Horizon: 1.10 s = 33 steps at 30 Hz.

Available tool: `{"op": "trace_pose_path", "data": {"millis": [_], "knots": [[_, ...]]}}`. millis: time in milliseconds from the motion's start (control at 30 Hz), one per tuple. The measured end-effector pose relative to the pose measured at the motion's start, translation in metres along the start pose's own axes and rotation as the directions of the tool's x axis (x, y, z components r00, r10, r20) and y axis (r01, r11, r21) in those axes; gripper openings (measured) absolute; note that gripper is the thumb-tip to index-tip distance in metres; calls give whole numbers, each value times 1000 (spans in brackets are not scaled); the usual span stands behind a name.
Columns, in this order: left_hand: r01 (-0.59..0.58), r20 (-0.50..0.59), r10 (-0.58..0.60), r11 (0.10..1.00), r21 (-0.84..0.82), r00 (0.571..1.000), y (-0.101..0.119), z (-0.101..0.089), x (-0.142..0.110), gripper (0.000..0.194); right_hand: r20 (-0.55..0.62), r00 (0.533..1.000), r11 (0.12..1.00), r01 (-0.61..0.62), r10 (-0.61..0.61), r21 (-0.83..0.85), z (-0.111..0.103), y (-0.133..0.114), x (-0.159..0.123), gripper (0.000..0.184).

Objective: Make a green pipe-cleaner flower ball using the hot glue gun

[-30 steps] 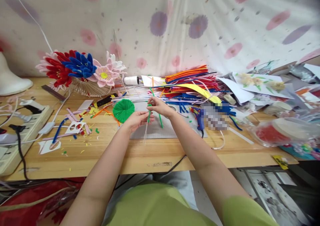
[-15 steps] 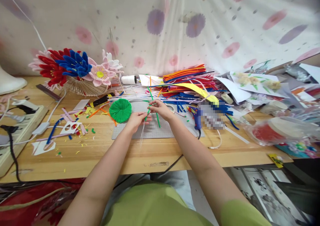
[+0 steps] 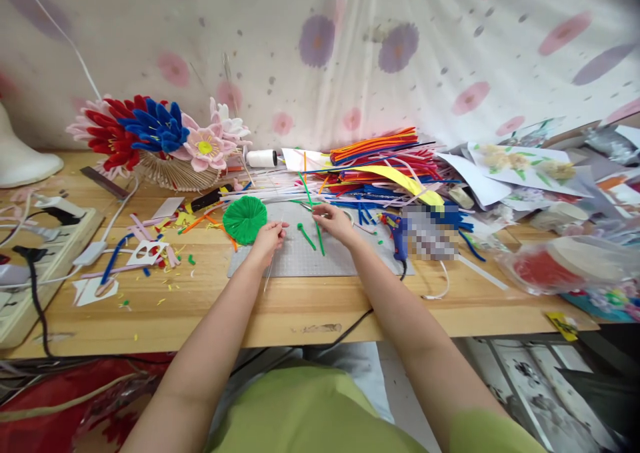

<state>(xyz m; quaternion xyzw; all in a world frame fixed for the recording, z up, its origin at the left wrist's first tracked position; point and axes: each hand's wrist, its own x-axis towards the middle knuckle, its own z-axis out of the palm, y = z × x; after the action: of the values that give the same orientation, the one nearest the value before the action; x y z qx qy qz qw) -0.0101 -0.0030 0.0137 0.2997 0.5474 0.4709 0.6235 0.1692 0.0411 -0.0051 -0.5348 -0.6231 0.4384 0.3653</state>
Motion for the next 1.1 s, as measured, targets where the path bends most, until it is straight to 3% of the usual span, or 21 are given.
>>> {"op": "trace_pose_path", "data": {"millis": [133,233,267,333,367,433,533,633,700,767,833,900,967,1033,1100], "knots": [[24,95,-9,988,-153,995,-4,-1,0,13,109,994,999,-33,29,42,-50,2,-47,35],[26,143,2,981,-194,990,-9,-3,1,13,135,955,950,-236,266,-202,-95,9,-86,33],[25,154,6,980,-196,988,-11,-4,1,15,81,934,888,-299,347,-350,-108,12,-97,35],[21,169,14,979,-202,986,-14,-6,4,21,-156,909,711,-402,387,-577,-128,18,-111,41],[21,175,16,977,-211,984,-15,-7,5,21,-293,891,633,-453,347,-627,-135,21,-114,43],[33,181,12,969,-244,983,-16,-9,9,19,-489,850,564,-506,197,-652,-140,28,-111,43],[62,191,-4,953,-298,982,-16,-11,12,16,-541,839,593,-461,51,-660,-135,40,-95,47],[46,180,10,952,-304,984,-18,-12,10,20,-563,820,668,-475,101,-573,-125,52,-79,44],[17,172,31,962,-271,985,-20,-12,6,27,-626,765,764,-491,149,-419,-120,55,-73,44],[-12,176,51,975,-220,983,-21,-10,3,33,-660,732,890,-401,168,-218,-115,51,-70,45],[-41,175,71,985,-167,982,-22,-8,2,30,-622,767,974,-226,157,-33,-107,37,-69,46],[-65,144,84,989,-130,986,-23,-5,2,20,-492,865,995,-84,103,61,-94,16,-66,44],[-73,105,85,991,-116,991,-23,-4,4,11,-273,957,995,-83,96,59,-77,-5,-61,43],[-68,80,78,991,-118,994,-23,-4,5,6,-113,986,992,-126,124,-7,-57,-20,-54,45],[-61,74,71,990,-127,995,-24,-5,6,6,-46,990,987,-140,137,-80,-39,-27,-45,47]]}}
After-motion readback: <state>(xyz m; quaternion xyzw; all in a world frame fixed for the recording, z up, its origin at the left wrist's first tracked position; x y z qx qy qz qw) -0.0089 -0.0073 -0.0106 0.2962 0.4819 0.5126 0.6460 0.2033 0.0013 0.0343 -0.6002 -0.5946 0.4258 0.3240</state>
